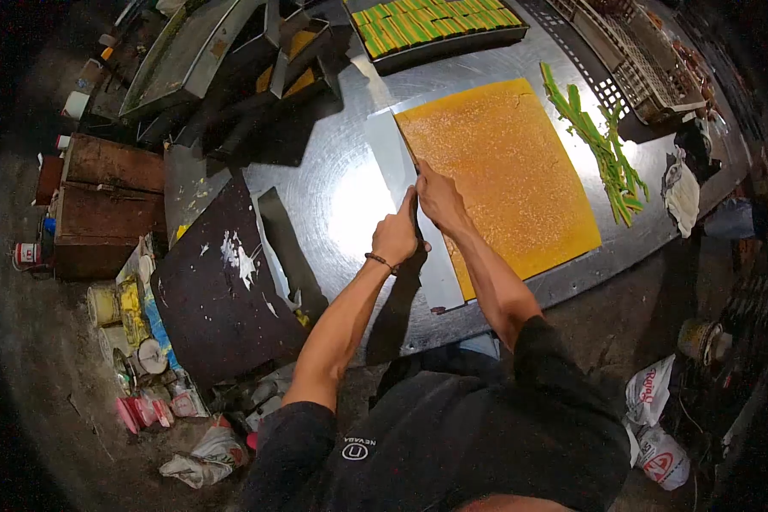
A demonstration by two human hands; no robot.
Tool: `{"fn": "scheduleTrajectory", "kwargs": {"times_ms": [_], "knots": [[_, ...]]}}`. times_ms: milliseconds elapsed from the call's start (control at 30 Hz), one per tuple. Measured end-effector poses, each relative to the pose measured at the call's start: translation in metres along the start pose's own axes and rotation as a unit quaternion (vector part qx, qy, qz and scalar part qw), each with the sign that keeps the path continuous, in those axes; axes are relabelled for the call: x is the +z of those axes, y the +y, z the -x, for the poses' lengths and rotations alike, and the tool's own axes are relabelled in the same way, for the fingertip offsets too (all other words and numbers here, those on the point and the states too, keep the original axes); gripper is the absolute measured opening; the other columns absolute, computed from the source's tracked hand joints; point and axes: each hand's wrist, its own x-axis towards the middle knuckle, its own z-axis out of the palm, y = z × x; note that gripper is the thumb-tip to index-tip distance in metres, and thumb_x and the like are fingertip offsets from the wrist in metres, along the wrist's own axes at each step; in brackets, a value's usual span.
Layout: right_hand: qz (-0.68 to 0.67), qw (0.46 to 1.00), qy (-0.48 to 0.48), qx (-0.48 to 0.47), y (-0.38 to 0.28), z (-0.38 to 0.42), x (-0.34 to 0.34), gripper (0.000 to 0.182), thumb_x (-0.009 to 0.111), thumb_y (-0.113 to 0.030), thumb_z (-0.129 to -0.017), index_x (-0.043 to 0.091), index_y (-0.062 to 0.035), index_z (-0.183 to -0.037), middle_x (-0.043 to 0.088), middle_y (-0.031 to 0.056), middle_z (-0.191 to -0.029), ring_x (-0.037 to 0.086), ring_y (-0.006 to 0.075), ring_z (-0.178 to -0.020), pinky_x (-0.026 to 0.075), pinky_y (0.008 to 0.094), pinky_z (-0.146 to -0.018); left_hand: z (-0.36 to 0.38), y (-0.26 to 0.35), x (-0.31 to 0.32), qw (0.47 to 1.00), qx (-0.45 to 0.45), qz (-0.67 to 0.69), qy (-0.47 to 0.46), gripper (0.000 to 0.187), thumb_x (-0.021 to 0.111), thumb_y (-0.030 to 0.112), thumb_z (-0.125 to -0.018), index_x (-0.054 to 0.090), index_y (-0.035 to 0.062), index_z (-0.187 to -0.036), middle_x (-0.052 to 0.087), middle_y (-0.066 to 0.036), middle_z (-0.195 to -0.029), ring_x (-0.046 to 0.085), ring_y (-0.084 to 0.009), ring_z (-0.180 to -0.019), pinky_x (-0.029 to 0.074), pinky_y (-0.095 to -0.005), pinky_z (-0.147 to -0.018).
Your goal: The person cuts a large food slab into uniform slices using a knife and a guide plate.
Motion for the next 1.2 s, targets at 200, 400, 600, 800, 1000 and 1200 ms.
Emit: {"fn": "scheduleTrajectory", "kwargs": {"times_ms": [200,400,600,800,1000,1200], "knots": [[-0.022,0.999,0.019,-0.035,0.016,0.010,0.007,0.038,0.041,-0.024,-0.099,0.053,-0.0049,-0.130,0.065,0.0318,-0.102,0.062,0.0498,-0.095,0.049,0.0550,-0.080,-0.005,-0.008,0.004,0.999,0.032,0.003,0.019,0.114,0.088,0.019,-0.062,0.021,0.0143,-0.154,0.067,-0.030,-0.081,0.066,-0.0499,-0.081,0.052,-0.0543,-0.074],[-0.013,1.000,0.028,-0.005,0.007,0.017,0.005,0.034,0.042,-0.022,-0.099,0.054,-0.0047,-0.125,0.065,0.0323,-0.100,0.063,0.0500,-0.094,0.049,0.0561,-0.079,0.000,-0.004,0.005,1.000,0.013,-0.008,0.009,0.114,0.089,0.019,-0.061,0.022,0.0143,-0.153,0.067,-0.031,-0.080,0.066,-0.0502,-0.082,0.052,-0.0539,-0.075],[-0.039,0.998,0.049,-0.030,0.011,0.020,0.007,0.031,0.041,-0.022,-0.099,0.054,-0.0042,-0.121,0.064,0.0327,-0.099,0.062,0.0507,-0.094,0.049,0.0569,-0.078,0.001,-0.004,0.003,0.999,0.031,0.012,0.014,0.115,0.090,0.020,-0.060,0.022,0.0146,-0.153,0.067,-0.031,-0.082,0.066,-0.0503,-0.083,0.052,-0.0542,-0.074],[-0.022,0.999,0.029,-0.015,0.026,0.039,0.011,0.035,0.042,-0.022,-0.098,0.051,-0.0088,-0.129,0.064,0.0327,-0.105,0.061,0.0523,-0.100,0.047,0.0594,-0.086,0.000,-0.004,0.004,0.999,0.026,-0.013,0.021,0.117,0.091,0.020,-0.059,0.022,0.0141,-0.153,0.067,-0.032,-0.084,0.066,-0.0498,-0.086,0.053,-0.0541,-0.076],[-0.010,1.000,-0.003,0.008,0.028,0.032,0.007,0.039,0.044,-0.023,-0.098,0.051,-0.0072,-0.133,0.064,0.0303,-0.109,0.062,0.0496,-0.100,0.049,0.0549,-0.085,-0.001,-0.004,0.005,0.999,0.017,-0.021,0.019,0.118,0.092,0.021,-0.058,0.023,0.0153,-0.153,0.067,-0.031,-0.084,0.066,-0.0499,-0.086,0.053,-0.0529,-0.078],[-0.031,0.999,0.017,-0.026,0.031,0.039,0.007,0.036,0.042,-0.022,-0.099,0.052,-0.0050,-0.130,0.064,0.0305,-0.107,0.061,0.0493,-0.099,0.048,0.0555,-0.084,-0.004,0.001,0.000,0.999,-0.010,-0.031,-0.002,0.119,0.092,0.027,-0.059,0.022,0.0217,-0.154,0.068,-0.030,-0.088,0.066,-0.0491,-0.090,0.053,-0.0527,-0.079]]}}
